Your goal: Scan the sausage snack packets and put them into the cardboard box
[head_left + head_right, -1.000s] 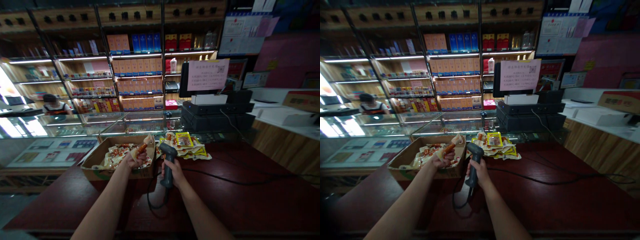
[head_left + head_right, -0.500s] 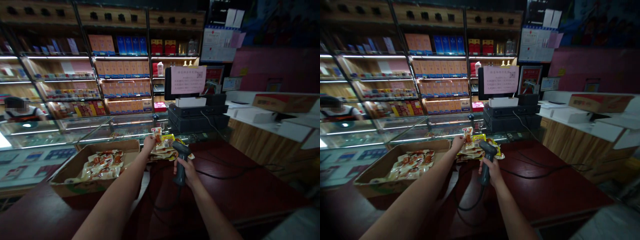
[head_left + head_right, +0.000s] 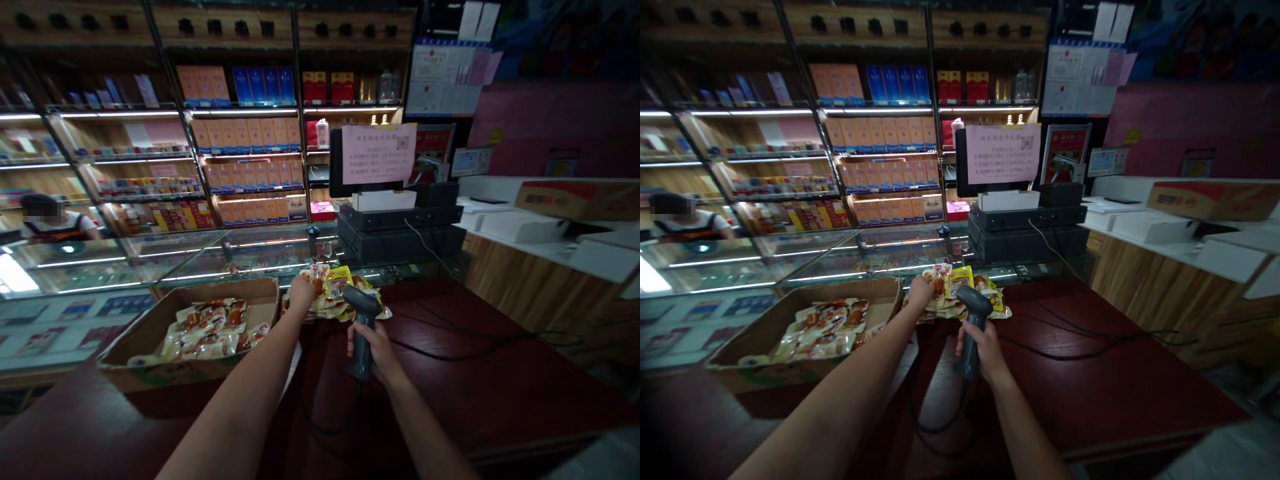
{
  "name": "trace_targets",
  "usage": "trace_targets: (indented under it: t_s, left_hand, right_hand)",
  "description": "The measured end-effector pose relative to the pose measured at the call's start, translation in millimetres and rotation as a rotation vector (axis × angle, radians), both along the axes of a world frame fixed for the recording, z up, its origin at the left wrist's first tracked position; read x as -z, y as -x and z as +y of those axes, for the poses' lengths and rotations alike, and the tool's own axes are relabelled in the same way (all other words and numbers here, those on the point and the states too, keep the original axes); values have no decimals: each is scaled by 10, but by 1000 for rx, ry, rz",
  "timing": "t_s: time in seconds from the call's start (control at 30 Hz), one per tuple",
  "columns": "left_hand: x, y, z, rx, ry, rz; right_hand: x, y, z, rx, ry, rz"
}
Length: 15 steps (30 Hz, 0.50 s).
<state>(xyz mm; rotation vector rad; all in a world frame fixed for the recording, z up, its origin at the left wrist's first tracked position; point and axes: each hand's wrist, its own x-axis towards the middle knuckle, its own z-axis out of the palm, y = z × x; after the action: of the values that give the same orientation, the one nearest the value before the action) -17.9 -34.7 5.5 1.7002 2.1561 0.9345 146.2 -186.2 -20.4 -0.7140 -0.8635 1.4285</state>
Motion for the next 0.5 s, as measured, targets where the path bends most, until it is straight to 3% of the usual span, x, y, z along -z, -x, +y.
trace_targets:
  t_s: [0.17, 0.3, 0.4, 0.5]
  left_hand:
    - [-187, 328, -148, -14, -65, 6]
    - [-272, 1000, -282, 29, 36, 176]
    - [-212, 1601, -345, -24, 210, 340]
    - [-58, 2022, -371, -41, 283, 369]
  right_hand:
    - [-36, 285, -51, -89, 0, -7]
    - [-28, 578, -110, -190, 1, -5]
    - [14, 803, -157, -251, 3, -7]
    - [80, 994, -194, -293, 22, -12]
